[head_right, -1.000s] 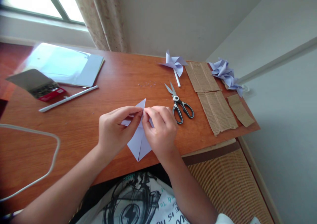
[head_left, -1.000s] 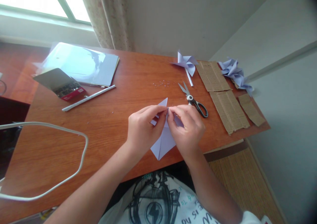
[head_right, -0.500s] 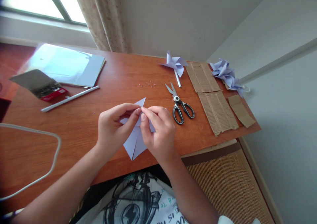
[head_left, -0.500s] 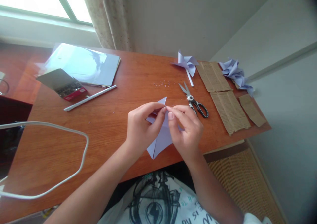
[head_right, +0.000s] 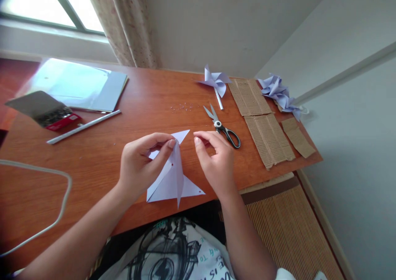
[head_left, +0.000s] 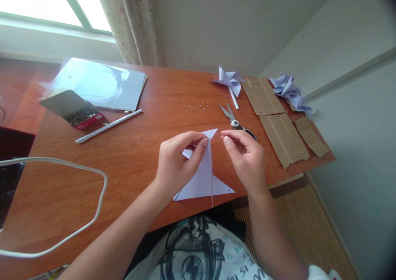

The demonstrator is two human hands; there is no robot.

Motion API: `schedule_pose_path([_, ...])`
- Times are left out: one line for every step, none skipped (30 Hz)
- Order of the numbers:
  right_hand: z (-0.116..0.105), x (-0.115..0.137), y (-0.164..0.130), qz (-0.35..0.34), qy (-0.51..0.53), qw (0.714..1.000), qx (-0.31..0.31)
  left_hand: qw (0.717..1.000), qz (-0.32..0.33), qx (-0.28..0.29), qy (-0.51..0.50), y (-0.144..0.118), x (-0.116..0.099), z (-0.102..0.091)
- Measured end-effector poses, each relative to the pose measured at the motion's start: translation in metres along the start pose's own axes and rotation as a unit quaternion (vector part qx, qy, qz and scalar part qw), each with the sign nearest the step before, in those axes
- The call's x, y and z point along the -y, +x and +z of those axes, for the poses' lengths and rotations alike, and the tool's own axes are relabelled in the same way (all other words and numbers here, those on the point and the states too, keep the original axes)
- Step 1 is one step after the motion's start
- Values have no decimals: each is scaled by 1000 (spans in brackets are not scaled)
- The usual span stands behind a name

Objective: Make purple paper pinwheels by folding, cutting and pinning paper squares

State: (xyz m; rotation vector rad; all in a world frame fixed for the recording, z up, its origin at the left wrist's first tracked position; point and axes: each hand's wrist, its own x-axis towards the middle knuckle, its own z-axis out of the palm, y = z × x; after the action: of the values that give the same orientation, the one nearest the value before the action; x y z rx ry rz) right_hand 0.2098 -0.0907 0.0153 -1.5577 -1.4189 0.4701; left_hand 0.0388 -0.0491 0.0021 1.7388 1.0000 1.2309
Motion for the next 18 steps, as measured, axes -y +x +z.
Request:
schedule_pose_path([-5,-7,1,2,-25,1000,-4,1000,1,2,-3,0,0,0])
schedule_pose_path([-10,-12,2,6,-46,999,-13,1000,2,4,-5,0,0,0])
schedule_pose_path([-14,-16,3,14,-55,998,-24,1000,3,7,-5,0,0,0])
schedule_pose_path([-18,-18,3,26,-49,998,-28,1000,4,9,-5,0,0,0])
schedule_pose_path([-20,-18,2,37,-34,998,-26,1000,5,12,-5,0,0,0])
schedule_pose_path([-21,-15,1,44,-14,999,-14,1000,7,16,-4,-1,0,0])
schedule_pose_path([-20,-11,0,45,6,999,2,1000,11,19,-2,-1,0,0])
schedule_pose_path([-18,-5,-1,40,21,999,22,1000,16,24,0,-1,0,0])
schedule_pose_path([-15,1,-1,30,32,998,38,999,24,28,2,0,0,0])
schedule_pose_path([-11,7,-2,18,42,998,49,999,33,33,4,0,0,0])
schedule_pose_path([-7,12,-2,10,51,997,64,998,41,37,4,0,0,0])
schedule_pose_path([-4,16,-2,6,57,995,77,998,47,40,5,0,0,1])
schedule_pose_path([-1,18,-1,3,60,995,84,998,51,42,6,0,-1,1])
schedule_pose_path([0,20,-1,1,59,994,88,998,53,42,7,0,-1,1])
schedule_pose_path([1,20,-1,-1,55,995,87,998,54,42,9,0,-1,1])
schedule_pose_path([2,21,-1,-5,49,995,83,998,54,41,10,0,-2,1])
schedule_pose_path([2,20,-2,-9,43,996,79,998,54,40,11,0,-2,1])
schedule_pose_path([2,20,-2,-11,38,996,77,998,54,40,11,0,-2,1])
